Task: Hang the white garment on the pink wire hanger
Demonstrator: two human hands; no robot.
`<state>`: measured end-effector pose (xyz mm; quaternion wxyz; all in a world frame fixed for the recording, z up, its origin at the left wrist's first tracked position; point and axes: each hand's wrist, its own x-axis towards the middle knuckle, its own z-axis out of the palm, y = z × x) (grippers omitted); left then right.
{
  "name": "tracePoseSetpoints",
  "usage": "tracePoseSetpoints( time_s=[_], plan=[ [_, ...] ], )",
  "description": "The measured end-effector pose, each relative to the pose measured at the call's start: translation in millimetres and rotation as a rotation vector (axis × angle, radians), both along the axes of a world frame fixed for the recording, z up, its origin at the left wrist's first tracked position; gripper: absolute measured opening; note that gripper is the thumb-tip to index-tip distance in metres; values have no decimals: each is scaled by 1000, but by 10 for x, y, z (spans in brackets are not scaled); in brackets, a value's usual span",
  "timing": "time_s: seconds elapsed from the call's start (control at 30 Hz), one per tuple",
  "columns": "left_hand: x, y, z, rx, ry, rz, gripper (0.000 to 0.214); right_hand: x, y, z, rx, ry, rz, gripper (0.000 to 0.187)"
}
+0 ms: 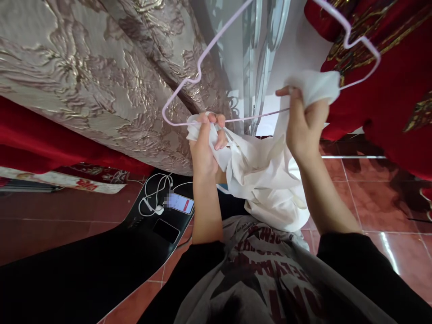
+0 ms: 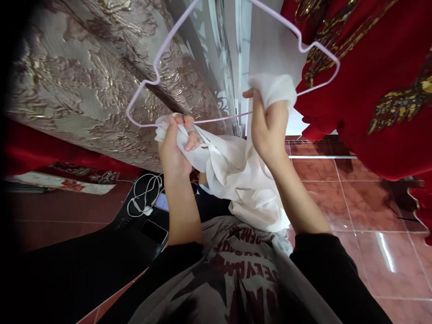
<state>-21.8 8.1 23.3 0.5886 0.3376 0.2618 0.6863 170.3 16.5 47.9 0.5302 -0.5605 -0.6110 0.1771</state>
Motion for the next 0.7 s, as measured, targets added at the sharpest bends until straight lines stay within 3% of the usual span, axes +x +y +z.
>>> tracePoseSetpoints(
  time_s=[0.13,0.23,0.33,0.4,0.5,0.6,0.7],
  plan=[
    [-1,-71,113,-120,-2,14,22,49,66,-136,-20,-133,-81,38],
    [-109,-121,148,-184,-12,0,16,79,27,-161,31,-81,-154,35],
    [-372,-132,140,-226,39,96,13,123,-22,-134,67,61,-133,32],
    [-571,-115,164,-202,85,151,11,154,-42,-118,77,137,-108,31],
    [-747,-68,302,-110,331,209,11,160,-56,-125,94,183,-72,33],
    [-710,-31,535,-24,608,239,29,99,-74,-155,109,215,-49,36],
    [-552,-17,765,103,740,255,25,11,-107,-177,96,262,-30,37]
  ],
)
